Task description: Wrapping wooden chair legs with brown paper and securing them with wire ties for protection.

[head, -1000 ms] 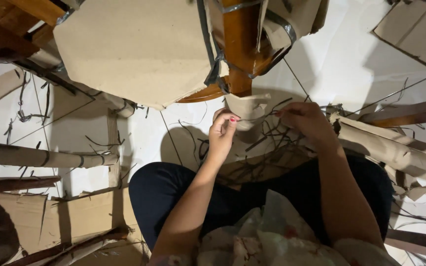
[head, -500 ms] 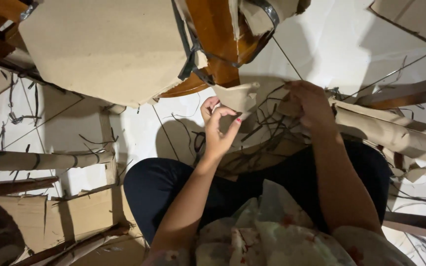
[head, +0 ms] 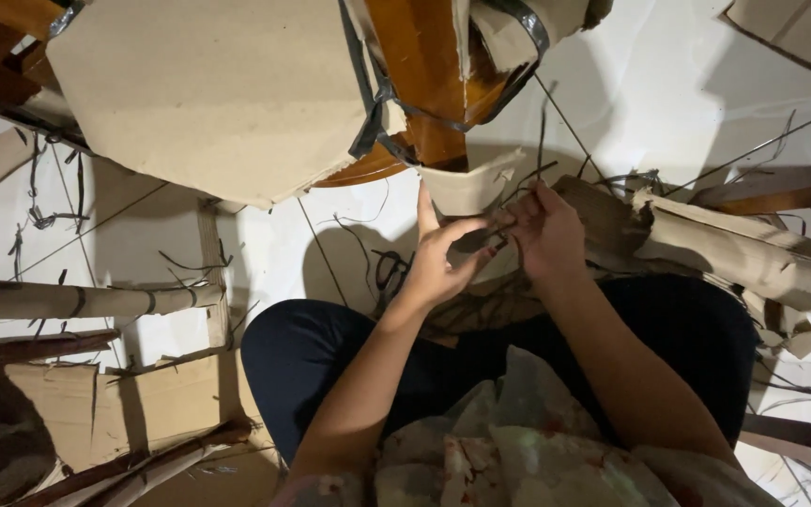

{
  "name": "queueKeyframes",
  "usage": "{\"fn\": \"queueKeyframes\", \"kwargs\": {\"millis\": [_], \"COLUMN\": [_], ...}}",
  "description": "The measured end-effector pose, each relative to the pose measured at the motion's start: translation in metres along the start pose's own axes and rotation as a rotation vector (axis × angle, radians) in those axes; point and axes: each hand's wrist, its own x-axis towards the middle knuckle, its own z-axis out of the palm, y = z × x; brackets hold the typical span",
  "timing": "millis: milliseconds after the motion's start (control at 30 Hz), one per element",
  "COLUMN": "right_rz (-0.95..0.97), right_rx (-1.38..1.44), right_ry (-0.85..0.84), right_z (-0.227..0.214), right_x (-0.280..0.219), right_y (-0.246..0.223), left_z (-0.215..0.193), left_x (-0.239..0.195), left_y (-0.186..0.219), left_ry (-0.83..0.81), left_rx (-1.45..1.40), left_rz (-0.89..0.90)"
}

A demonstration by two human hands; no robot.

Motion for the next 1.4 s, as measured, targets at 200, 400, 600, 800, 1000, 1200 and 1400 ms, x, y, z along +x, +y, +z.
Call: {"fn": "queueKeyframes", "kwargs": {"millis": [200,400,600,800,1000,1200,1400], "right_rz": [0.078,-0.893,-1.143,-1.019,-0.456,-0.502,-0.608], "right_rx": [0.040,-0.906,-1.644,-1.862,-1.393,-1.272,-1.199], "right_ry": [-0.013,0.164,-0.392,-0.526,-0.588,-0.485,-0.312], "right_z": [0.005,-0.024,0.027,0.008,0.007,-0.014,-0.005], "right_x": [-0.004,0.009,-0.053,-0.031,-0.032,-0.033,-0.035], "right_y": [0.000,-0.043,-0.050,-0.032,-0.053,-0.081,-0.092], "left_z": [-0.003,-0.003,-0.005,-0.012,-0.018,-0.001,-0.005], "left_x": [-0.002,-0.001,0.000,0.003,0.013,0.004,0.004], "left_y": [-0.009,-0.013,-0.020,-0.022,0.013,-0.020,0.002], "left_ry": [0.028,0.036,0.027,0.022,0.107,0.195,0.224], "left_rx": [0.077,0.133,0.118,0.065,0.063,0.066,0.020], "left_rz": [-0.046,-0.044,0.007,0.013,-0.014,-0.008,-0.028]}}
